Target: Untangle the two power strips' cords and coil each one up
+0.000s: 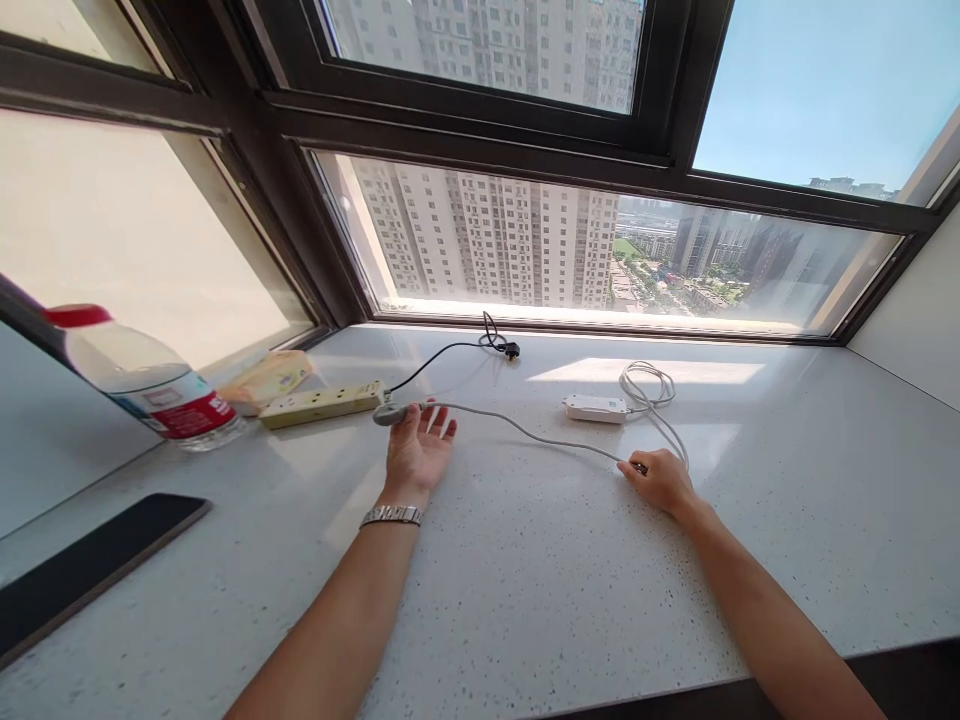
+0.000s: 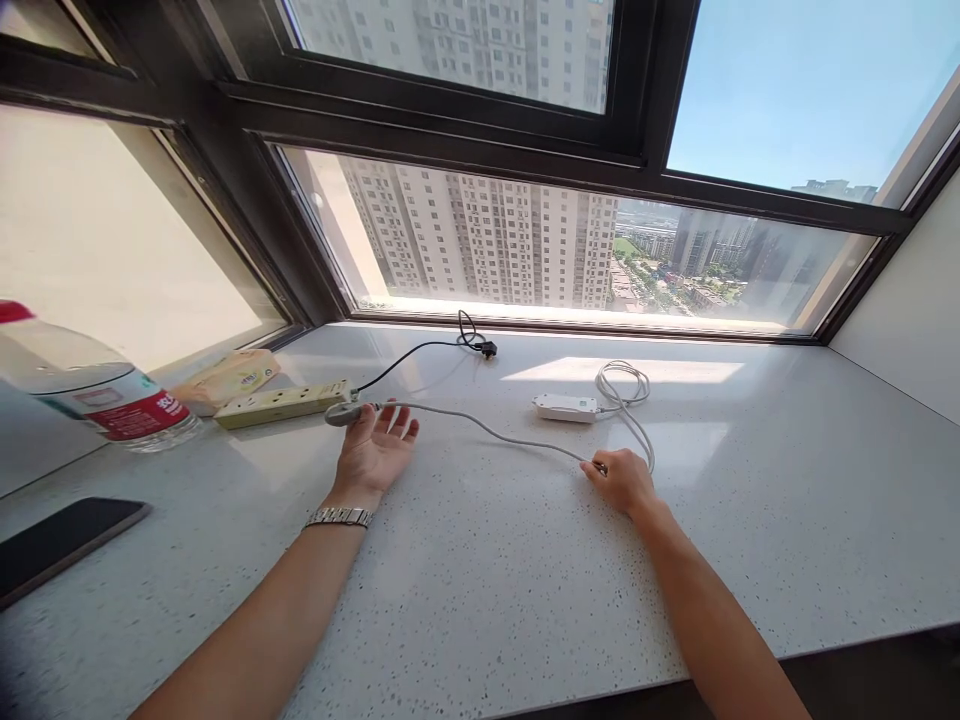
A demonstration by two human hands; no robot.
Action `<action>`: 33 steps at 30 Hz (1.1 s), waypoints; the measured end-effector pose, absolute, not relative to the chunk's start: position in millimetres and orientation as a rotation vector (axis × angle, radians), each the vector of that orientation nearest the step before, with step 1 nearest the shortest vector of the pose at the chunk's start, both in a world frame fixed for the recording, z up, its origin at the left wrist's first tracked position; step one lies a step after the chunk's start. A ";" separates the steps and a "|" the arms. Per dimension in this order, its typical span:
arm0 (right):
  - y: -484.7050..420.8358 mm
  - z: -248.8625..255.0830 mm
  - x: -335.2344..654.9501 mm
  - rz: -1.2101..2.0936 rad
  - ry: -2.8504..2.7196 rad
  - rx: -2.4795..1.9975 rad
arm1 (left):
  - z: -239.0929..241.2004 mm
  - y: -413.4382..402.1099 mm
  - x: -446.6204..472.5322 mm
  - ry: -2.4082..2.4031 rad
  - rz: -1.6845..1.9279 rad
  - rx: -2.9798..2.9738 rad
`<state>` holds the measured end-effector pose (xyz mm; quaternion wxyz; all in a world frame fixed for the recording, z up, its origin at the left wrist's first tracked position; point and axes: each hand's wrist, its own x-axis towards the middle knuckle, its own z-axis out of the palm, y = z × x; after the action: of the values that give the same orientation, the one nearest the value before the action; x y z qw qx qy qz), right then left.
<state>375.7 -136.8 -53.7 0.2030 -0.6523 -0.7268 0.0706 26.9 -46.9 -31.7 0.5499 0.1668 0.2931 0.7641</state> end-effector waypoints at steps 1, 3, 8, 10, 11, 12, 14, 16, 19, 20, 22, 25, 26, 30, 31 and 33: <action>-136.8 -53.1 376.0 0.199 -2.058 -1.813 | -31.5 -47.2 30.2 0.683 1.807 0.448; -137.3 -51.0 376.6 0.212 -2.132 -1.784 | -30.8 -48.1 37.7 0.667 1.787 0.621; -143.1 -42.7 372.6 0.187 -2.257 -1.647 | -32.1 -52.3 56.6 0.822 1.688 1.222; -147.3 -40.1 367.8 0.178 -2.301 -1.550 | -34.0 -55.6 62.7 0.926 1.691 1.475; -149.7 -39.4 364.9 0.175 -2.324 -1.493 | -34.8 -57.8 65.2 0.980 1.699 1.597; -152.2 -39.1 361.8 0.170 -2.343 -1.434 | -35.3 -60.2 67.4 1.034 1.695 1.714; -157.1 -39.3 355.5 0.147 -2.378 -1.305 | -35.3 -65.7 71.3 1.129 1.631 1.922; -161.5 -39.5 349.6 0.123 -2.402 -1.170 | -33.9 -71.9 75.8 1.163 1.503 2.130; -167.7 -37.0 341.7 0.115 -2.403 -1.011 | -31.0 -81.9 85.9 1.094 1.327 2.378; -169.8 -35.2 339.2 0.122 -2.399 -0.973 | -30.3 -85.2 90.0 1.060 1.275 2.436; -174.2 -31.2 334.0 0.152 -2.392 -0.905 | -29.9 -91.9 98.6 1.004 1.191 2.532; -180.4 -27.0 327.0 0.274 -2.384 -0.795 | -30.3 -101.8 110.4 0.898 1.118 2.656; -182.1 -26.8 325.2 0.331 -2.367 -0.763 | -30.3 -105.3 113.8 0.850 1.120 2.674; -184.8 -32.7 321.7 0.546 -2.180 -0.739 | -25.9 -121.2 125.2 0.639 1.181 2.665; -184.4 -35.1 321.2 0.581 -2.125 -0.758 | -23.8 -125.5 127.6 0.599 1.187 2.654; -182.3 -40.0 319.7 0.631 -2.031 -0.810 | -19.7 -133.5 132.3 0.518 1.172 2.647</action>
<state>319.7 -182.3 -40.0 0.4195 -0.3231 -0.8101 0.2517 132.3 -133.5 -19.7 0.1004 0.8955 0.1753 0.3966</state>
